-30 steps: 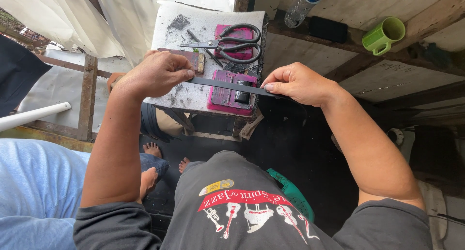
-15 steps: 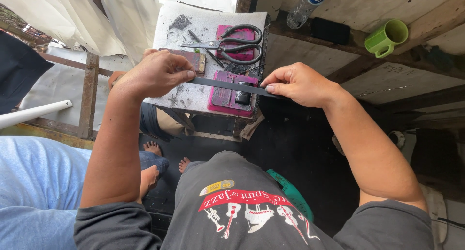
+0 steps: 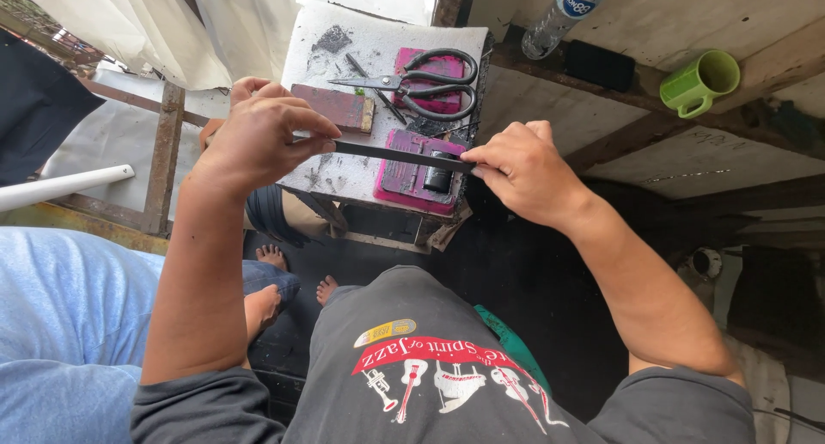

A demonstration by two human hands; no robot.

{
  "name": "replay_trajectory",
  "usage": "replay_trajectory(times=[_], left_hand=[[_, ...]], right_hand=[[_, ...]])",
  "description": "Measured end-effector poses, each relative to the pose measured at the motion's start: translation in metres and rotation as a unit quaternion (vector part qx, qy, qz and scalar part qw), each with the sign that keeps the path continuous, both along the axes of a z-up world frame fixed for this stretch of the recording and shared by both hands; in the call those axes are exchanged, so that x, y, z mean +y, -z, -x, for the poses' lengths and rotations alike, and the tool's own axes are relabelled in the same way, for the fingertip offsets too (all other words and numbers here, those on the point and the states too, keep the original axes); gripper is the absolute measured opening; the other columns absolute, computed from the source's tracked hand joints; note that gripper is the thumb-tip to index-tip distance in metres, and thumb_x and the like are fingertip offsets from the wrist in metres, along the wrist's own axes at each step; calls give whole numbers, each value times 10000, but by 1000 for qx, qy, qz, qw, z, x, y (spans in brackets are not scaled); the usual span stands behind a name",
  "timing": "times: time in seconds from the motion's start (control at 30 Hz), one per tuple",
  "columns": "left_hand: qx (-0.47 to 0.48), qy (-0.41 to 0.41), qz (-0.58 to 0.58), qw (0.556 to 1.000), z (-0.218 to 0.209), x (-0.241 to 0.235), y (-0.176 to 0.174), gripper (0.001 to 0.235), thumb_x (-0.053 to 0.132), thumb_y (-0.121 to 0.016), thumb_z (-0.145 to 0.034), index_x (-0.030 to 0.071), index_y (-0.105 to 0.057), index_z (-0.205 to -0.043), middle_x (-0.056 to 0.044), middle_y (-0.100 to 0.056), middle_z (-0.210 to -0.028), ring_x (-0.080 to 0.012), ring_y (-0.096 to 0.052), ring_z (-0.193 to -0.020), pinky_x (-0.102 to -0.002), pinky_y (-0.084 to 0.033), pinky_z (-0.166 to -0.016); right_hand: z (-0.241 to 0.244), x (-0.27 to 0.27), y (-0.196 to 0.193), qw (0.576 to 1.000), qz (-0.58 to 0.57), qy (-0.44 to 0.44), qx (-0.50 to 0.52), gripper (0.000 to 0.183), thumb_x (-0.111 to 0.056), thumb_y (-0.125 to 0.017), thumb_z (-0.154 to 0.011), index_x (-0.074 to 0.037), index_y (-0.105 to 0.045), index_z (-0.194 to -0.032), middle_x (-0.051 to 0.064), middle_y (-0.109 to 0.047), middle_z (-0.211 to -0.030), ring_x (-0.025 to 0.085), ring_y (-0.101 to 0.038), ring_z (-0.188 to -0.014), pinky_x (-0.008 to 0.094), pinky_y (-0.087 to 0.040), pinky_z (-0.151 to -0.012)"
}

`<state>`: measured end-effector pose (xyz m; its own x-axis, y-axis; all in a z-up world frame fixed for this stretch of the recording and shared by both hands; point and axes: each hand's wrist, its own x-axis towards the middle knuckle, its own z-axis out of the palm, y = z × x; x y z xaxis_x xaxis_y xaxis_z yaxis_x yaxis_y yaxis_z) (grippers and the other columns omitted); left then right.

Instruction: Applying edge paint to leather strips using a manual roller applicator and hanging them on a rack to dry.

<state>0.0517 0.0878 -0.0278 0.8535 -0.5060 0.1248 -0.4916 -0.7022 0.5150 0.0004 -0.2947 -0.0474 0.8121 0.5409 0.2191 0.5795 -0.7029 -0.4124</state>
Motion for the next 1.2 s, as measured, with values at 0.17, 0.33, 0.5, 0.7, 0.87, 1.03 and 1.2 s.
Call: replay_trajectory(times=[0.17,0.33,0.5,0.7,0.87,1.03,1.2], left_hand=[[-110,-29,-80,990,6,6,15,102,357,-812,-958,311,-809,-1048,81,-743,-871,-139,-602,-999,-513,-213,-1178],[-170,-40,-108,979,14,16,25,96,353,-812,-983,305,-805,-1067,84,-746,-895,-132,-615,-1033,-520,-208,-1194],[-212,-58,-130,967,20,20,34,86,325,-835,-975,300,-810,-1054,80,-757,-895,-123,-633,-1066,-522,-219,-1202],[-242,-57,-150,957,22,16,49,82,338,-824,-983,309,-807,-1058,91,-764,-907,-113,-639,-1084,-506,-232,-1182],[-298,-40,-100,948,26,-2,47,55,301,-856,-957,275,-812,-978,74,-744,-845,-142,-631,-990,-505,-268,-1153],[-296,-24,-87,951,25,-23,52,51,303,-835,-947,290,-787,-955,89,-720,-812,-137,-600,-964,-519,-244,-1158],[-302,9,-73,950,25,-45,47,51,308,-788,-982,273,-776,-946,76,-706,-804,-149,-572,-937,-517,-236,-1139]], right_hand=[[2,11,17,986,31,-16,-162,128,-176,-722,-970,-223,-759,-1083,-97,-645,-833,107,-564,-900,353,-330,-939],[6,29,14,970,14,-21,-243,151,-103,-700,-948,-204,-755,-1047,-69,-631,-810,140,-562,-869,363,-336,-911],[6,38,25,956,20,-28,-293,203,-68,-692,-911,-206,-748,-1048,-58,-614,-799,150,-547,-862,384,-332,-903],[11,37,20,951,11,-29,-307,198,-30,-690,-891,-167,-753,-1019,-24,-600,-772,172,-538,-834,399,-341,-901],[19,23,19,949,13,-7,-316,200,-43,-692,-901,-198,-762,-1006,-53,-602,-775,158,-541,-843,394,-329,-918],[34,7,12,955,22,13,-296,200,-12,-688,-908,-172,-767,-999,-37,-603,-772,163,-537,-849,416,-328,-946],[48,-13,11,959,31,44,-279,213,9,-686,-913,-160,-770,-1011,-33,-620,-799,172,-535,-876,437,-319,-974]])
